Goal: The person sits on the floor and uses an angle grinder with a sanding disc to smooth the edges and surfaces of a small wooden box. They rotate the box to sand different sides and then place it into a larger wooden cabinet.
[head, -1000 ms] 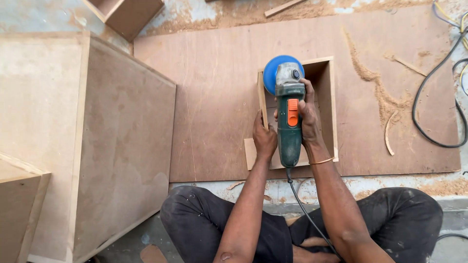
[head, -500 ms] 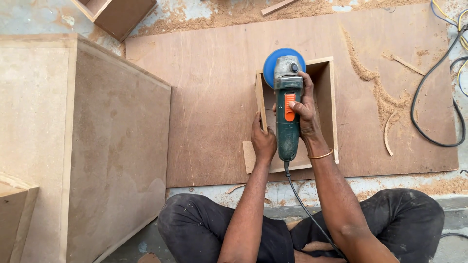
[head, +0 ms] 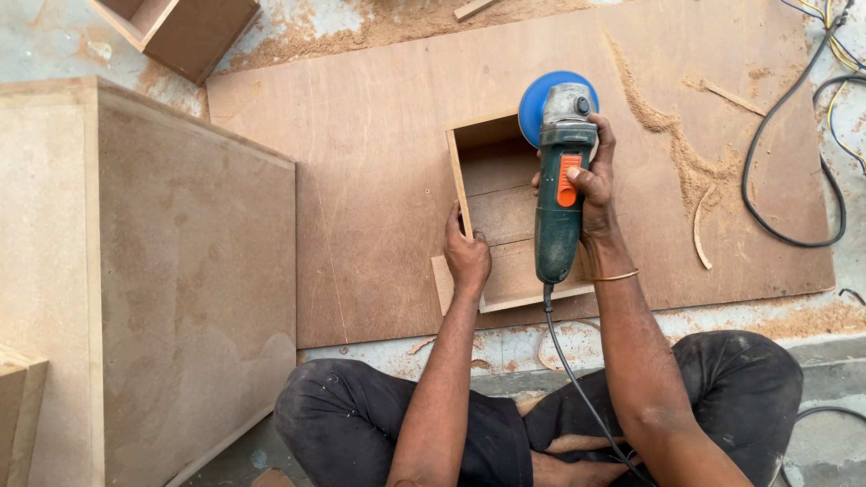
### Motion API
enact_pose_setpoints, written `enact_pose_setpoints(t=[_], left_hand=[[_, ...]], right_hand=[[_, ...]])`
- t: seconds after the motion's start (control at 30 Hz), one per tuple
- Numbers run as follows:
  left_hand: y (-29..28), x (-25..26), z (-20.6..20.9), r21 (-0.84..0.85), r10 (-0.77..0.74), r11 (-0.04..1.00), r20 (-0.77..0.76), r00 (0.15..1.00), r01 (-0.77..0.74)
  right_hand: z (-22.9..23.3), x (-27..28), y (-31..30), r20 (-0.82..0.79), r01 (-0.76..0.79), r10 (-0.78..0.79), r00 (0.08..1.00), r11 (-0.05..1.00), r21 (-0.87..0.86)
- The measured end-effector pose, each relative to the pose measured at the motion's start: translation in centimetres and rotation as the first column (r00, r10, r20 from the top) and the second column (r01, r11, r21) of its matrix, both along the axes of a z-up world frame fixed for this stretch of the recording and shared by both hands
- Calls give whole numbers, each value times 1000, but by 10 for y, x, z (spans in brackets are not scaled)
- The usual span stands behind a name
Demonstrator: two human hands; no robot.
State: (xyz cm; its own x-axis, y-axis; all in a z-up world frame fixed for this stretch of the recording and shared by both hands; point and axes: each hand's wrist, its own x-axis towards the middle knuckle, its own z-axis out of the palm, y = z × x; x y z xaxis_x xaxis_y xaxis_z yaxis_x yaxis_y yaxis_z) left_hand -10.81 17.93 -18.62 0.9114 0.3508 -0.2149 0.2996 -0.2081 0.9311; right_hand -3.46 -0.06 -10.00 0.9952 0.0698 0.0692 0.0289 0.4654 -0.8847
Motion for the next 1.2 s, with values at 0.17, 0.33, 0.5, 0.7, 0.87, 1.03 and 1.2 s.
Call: enact_pose_setpoints(t=[0.17, 0.33, 0.5, 0.7, 0.87, 1.03, 1.2], left_hand=[[0, 0, -3, 33, -12, 999, 16, 1000, 11], [0, 0, -11, 58, -13, 998, -6, 1000, 13], [0, 0, -10, 65, -11, 998, -17, 1000, 12], [0, 2, 2, 74, 9, 997, -32, 999, -7], [-7, -5, -10, 541, 112, 829, 88, 990, -142], [-96, -20, -29, 680, -373, 698, 78, 924, 225], [-183, 3, -25, 540, -403, 755, -67, 913, 373]], right_hand=[[-1, 0, -18, -7, 35, -35, 999, 999, 39], [-2, 2, -40, 6, 82, -82, 997, 996, 36], [11, -4, -76, -16, 160, -160, 987, 986, 37], [24, -68, -149, -83, 127, -107, 991, 949, 290], [8, -149, -191, -65, -21, 69, 995, 827, 562], [-1, -160, -206, -90, 39, 36, 995, 697, 716], [0, -150, -219, -64, 67, -32, 997, 737, 672]])
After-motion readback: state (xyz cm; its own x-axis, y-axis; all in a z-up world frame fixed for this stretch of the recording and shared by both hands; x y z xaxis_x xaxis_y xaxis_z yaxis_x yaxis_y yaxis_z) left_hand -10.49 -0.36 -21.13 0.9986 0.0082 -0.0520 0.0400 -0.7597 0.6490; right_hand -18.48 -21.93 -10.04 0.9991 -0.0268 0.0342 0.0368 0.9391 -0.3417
